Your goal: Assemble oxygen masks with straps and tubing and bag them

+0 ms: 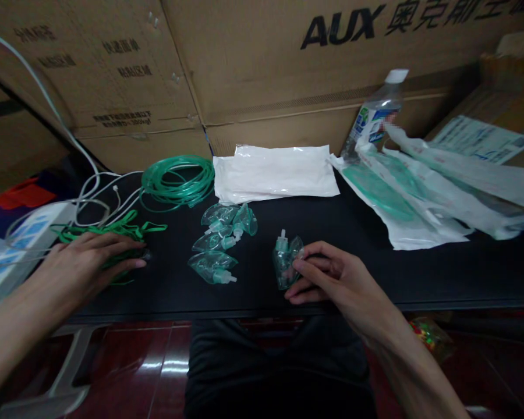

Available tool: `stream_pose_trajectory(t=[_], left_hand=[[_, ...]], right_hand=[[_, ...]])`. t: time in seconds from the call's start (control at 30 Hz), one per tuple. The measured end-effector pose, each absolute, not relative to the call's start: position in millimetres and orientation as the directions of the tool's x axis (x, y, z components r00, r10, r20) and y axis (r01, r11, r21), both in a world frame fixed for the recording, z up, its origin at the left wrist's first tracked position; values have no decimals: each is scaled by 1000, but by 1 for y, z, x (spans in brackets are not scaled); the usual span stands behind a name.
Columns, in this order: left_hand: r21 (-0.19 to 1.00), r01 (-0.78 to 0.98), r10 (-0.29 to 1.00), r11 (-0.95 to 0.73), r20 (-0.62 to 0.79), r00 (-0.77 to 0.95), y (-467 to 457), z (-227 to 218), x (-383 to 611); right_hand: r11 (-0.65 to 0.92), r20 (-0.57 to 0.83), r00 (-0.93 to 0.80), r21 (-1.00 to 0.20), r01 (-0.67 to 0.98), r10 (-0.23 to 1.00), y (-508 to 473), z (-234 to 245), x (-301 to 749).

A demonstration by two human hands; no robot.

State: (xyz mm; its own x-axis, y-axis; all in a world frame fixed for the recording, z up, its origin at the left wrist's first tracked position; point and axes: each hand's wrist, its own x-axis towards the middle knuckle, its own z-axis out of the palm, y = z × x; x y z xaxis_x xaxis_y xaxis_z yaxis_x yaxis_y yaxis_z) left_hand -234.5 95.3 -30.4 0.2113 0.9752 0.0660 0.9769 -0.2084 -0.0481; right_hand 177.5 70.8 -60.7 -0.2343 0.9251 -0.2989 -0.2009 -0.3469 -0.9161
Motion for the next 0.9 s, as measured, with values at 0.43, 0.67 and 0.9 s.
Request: stream_pose_trajectory(t=[0.43, 0.67, 0.9], left_hand=[[109, 978, 967, -178, 201, 154, 93, -21, -208], [251, 959, 960, -133, 273, 61, 92, -26, -208], [278, 960, 962, -4, 263, -72, 83, -11, -196]], right_hand=[[-265, -252, 80, -916, 302, 964, 54, -67, 195], [232, 299, -8, -722, 652, 954, 63, -52, 207], [650, 330, -561, -423, 631, 759, 88, -47, 204]])
